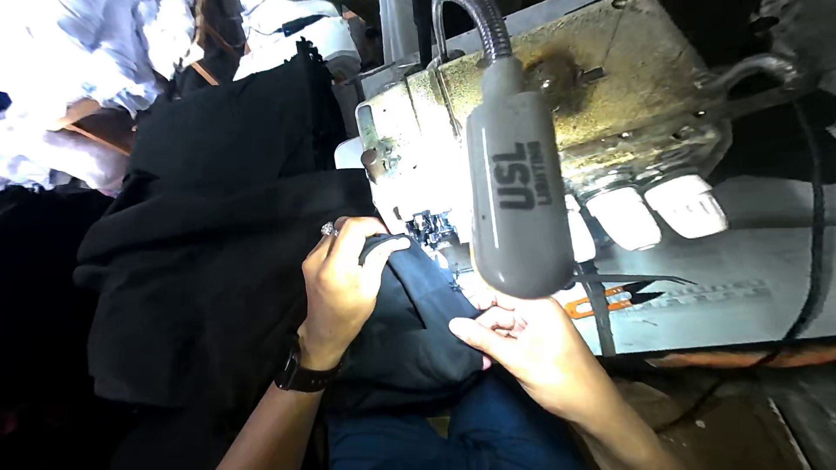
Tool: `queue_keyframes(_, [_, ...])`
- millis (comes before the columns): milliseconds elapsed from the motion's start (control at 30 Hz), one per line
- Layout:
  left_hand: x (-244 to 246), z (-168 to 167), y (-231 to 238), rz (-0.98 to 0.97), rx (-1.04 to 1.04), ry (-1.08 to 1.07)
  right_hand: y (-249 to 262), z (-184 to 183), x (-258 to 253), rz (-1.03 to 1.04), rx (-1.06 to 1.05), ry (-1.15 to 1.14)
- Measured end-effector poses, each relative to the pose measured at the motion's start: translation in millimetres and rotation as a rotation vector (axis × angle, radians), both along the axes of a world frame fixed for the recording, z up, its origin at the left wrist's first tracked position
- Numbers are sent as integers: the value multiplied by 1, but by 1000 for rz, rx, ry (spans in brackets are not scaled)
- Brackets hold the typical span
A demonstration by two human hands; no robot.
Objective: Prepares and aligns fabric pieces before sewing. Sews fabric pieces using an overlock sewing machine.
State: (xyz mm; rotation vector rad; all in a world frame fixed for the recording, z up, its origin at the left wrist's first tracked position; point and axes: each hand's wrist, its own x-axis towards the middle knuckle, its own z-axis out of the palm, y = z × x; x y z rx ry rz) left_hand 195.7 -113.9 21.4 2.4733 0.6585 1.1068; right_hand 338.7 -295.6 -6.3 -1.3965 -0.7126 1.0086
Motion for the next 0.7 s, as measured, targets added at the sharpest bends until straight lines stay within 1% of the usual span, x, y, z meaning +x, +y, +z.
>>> queue_keyframes(200, [-2, 0, 2, -4, 19, 17, -2, -1, -7, -63, -8, -35])
queue_keyframes(367, [-1, 1, 3, -21, 13, 14, 2, -14, -5, -120, 63, -288])
queue_keyframes(467, [-1, 0, 5, -27, 17, 11, 5, -16, -1, -50, 119, -229])
queue_keyframes(567, [-7, -1, 2, -47, 7, 39, 1, -13, -5, 24, 83, -139])
queue_keyframes(633, [-11, 3, -2, -41, 26, 108, -4, -10, -11, 26, 49, -129])
queue_keyframes(700, [-9, 14, -4, -18, 34, 233, -9, -7, -15, 8, 41, -146])
